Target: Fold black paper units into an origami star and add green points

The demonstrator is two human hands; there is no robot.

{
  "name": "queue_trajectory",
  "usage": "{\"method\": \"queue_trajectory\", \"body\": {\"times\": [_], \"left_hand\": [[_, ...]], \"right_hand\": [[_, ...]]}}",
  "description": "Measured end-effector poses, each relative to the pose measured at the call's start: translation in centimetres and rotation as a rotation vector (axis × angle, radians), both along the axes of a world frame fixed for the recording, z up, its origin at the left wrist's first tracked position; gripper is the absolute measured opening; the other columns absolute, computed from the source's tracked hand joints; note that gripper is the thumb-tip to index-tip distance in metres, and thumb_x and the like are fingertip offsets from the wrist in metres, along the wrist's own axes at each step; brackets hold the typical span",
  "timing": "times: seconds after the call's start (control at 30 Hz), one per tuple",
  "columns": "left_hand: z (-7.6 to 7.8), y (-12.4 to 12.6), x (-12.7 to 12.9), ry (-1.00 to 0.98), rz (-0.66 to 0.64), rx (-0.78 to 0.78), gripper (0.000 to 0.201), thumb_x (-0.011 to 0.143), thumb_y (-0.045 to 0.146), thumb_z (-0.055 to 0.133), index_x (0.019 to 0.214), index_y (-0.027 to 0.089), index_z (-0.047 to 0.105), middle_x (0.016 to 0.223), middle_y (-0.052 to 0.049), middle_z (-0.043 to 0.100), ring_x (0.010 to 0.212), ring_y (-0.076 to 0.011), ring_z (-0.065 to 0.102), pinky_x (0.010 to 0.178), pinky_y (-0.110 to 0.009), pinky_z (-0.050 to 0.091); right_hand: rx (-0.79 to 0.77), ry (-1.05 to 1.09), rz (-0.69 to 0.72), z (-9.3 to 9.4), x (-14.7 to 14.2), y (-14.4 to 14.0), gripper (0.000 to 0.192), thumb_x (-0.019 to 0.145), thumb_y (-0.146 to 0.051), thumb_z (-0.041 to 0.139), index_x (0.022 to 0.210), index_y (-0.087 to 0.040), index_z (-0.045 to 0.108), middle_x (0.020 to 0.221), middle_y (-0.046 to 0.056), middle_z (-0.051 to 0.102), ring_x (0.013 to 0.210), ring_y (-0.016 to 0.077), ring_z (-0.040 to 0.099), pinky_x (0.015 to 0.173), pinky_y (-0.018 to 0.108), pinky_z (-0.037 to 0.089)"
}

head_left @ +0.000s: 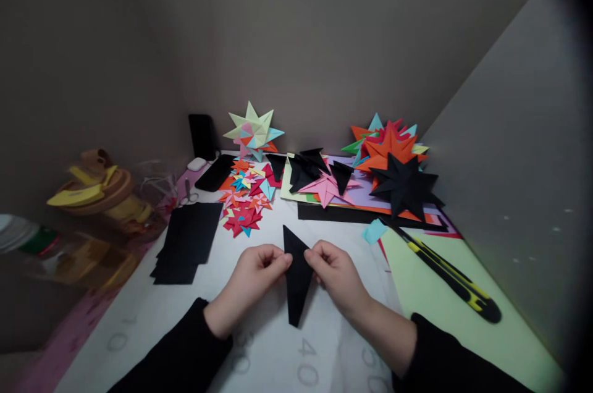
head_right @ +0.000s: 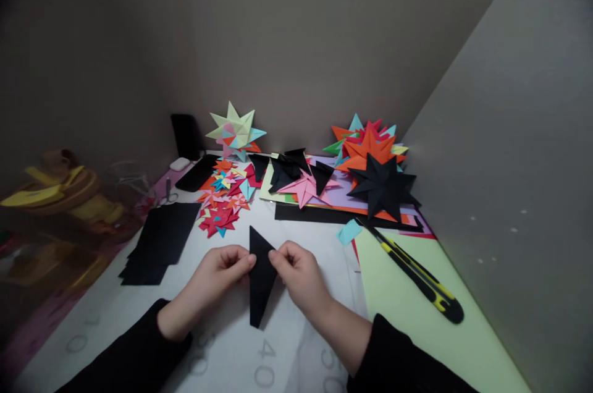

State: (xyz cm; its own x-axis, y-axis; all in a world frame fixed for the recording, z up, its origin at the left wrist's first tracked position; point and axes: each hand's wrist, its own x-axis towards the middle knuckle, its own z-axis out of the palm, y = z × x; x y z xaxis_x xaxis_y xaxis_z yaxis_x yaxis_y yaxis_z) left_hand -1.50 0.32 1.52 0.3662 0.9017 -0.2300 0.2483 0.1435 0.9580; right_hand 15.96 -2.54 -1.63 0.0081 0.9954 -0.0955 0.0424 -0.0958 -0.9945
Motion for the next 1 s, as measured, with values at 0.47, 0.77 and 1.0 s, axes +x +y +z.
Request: {"method": "queue_trajectory", "body": {"times": [0.47, 0.77, 1.0], "left_hand": [[-0.25, -0.16, 0.09, -0.151, -0.049, -0.172, 0.030, 0.080, 0.039, 0.059, 0.064, 0.014, 0.056, 0.056, 0.001, 0.056, 0.052, -0.0097, 0.047, 0.055, -0.023, 0.036], [-0.54, -0.30, 0.27, -0.380, 0.119, -0.184, 0.040, 0.074, 0.034, 0.072, 0.106, 0.019, 0.053, 0.059, 0.008, 0.048, 0.051, -0.0066, 0.042, 0.050, -0.019, 0.031], [-0.31, -0.25, 0.00, -0.265, 0.110, -0.089, 0.038, 0.072, 0.026, 0.071, 0.109, 0.017, 0.065, 0.059, 0.005, 0.055, 0.052, -0.0084, 0.047, 0.051, -0.021, 0.035]], "right_hand": [[-0.060, 0.055, -0.007, 0.04, 0.25, 0.06, 0.043, 0.081, -0.055, 0.058, 0.058, -0.020, 0.046, 0.041, -0.007, 0.042, 0.038, 0.0074, 0.035, 0.038, 0.020, 0.025], [0.000, 0.007, 0.111, -0.30, 0.35, 0.18, 0.037, 0.080, -0.046, 0.061, 0.057, -0.020, 0.047, 0.046, -0.007, 0.042, 0.041, 0.0075, 0.034, 0.040, 0.021, 0.024], [0.026, 0.020, 0.122, -0.63, 0.34, 0.03, 0.034, 0.082, -0.045, 0.061, 0.062, -0.019, 0.048, 0.051, -0.006, 0.043, 0.046, 0.0083, 0.037, 0.044, 0.022, 0.028]]}}
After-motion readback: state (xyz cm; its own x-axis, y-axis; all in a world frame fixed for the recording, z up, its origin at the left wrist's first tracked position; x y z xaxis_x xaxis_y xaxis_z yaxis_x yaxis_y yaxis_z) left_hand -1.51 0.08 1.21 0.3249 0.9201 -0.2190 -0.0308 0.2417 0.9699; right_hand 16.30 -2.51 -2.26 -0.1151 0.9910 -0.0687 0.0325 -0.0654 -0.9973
